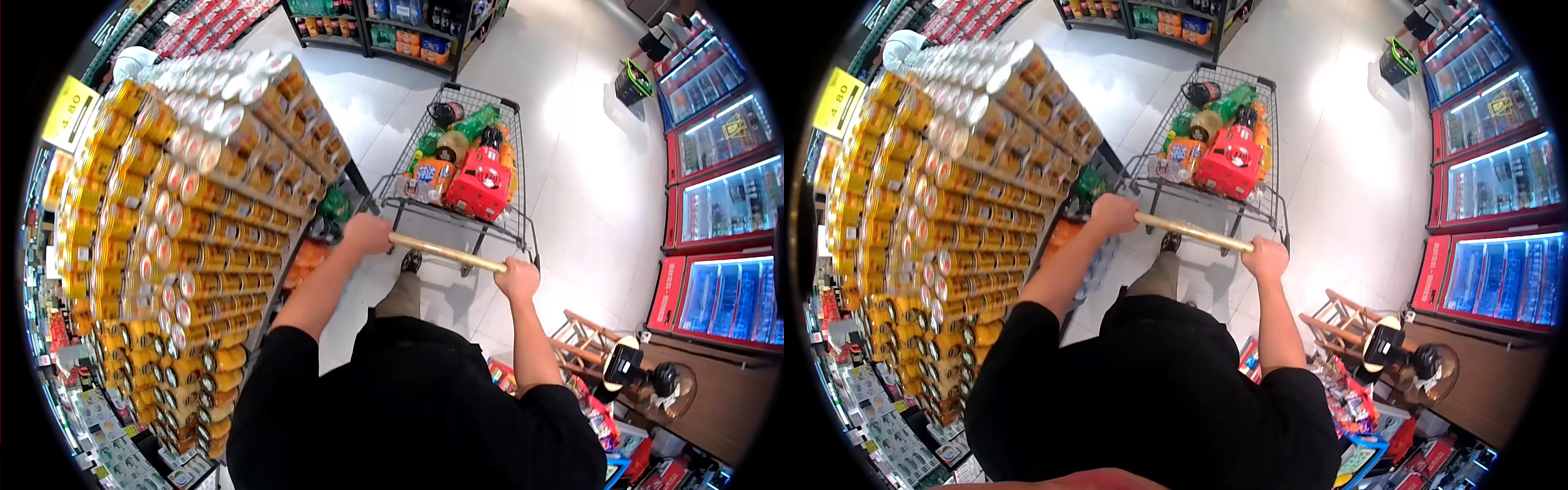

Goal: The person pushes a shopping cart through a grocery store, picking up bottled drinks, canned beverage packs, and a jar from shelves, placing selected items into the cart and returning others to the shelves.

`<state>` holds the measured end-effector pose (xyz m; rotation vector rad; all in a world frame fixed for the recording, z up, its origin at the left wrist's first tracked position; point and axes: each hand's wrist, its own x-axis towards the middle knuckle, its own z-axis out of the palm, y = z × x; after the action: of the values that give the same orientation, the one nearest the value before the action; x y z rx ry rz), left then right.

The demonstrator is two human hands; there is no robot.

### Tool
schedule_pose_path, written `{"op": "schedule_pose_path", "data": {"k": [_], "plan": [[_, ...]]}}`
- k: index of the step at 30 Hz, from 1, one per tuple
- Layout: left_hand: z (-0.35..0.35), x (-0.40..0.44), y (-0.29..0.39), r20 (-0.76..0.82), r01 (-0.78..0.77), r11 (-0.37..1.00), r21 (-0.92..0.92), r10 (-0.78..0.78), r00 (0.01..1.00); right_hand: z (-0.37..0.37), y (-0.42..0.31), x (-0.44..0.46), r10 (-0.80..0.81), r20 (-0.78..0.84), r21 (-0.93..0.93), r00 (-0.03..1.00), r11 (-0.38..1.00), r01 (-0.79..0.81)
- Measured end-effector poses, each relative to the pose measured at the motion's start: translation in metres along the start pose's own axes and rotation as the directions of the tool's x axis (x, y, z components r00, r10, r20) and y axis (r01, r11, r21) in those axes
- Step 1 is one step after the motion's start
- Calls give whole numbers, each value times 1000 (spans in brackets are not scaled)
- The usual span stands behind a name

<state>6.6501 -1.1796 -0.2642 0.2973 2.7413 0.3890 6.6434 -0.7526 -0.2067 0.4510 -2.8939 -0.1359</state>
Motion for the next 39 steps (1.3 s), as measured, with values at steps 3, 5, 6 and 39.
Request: {"op": "schedule_pose_path", "data": {"k": [3,5,6,39], "plan": [[-44,46,-11,43,1,1000,-11,0,999,8,7,50,4,12,-49,1000,999,-3],[-50,79,-23,65,-14,1000,8,13,998,14,13,83,2,38,-54,999,999,0],[-57,92,-29,9,-29,1000,-4,30,1000,17,15,99,4,42,-53,999,999,-2],[-305,602,-133,171,-71,977,201,37,985,101,134,590,104,101,63,989,992,-111]]}}
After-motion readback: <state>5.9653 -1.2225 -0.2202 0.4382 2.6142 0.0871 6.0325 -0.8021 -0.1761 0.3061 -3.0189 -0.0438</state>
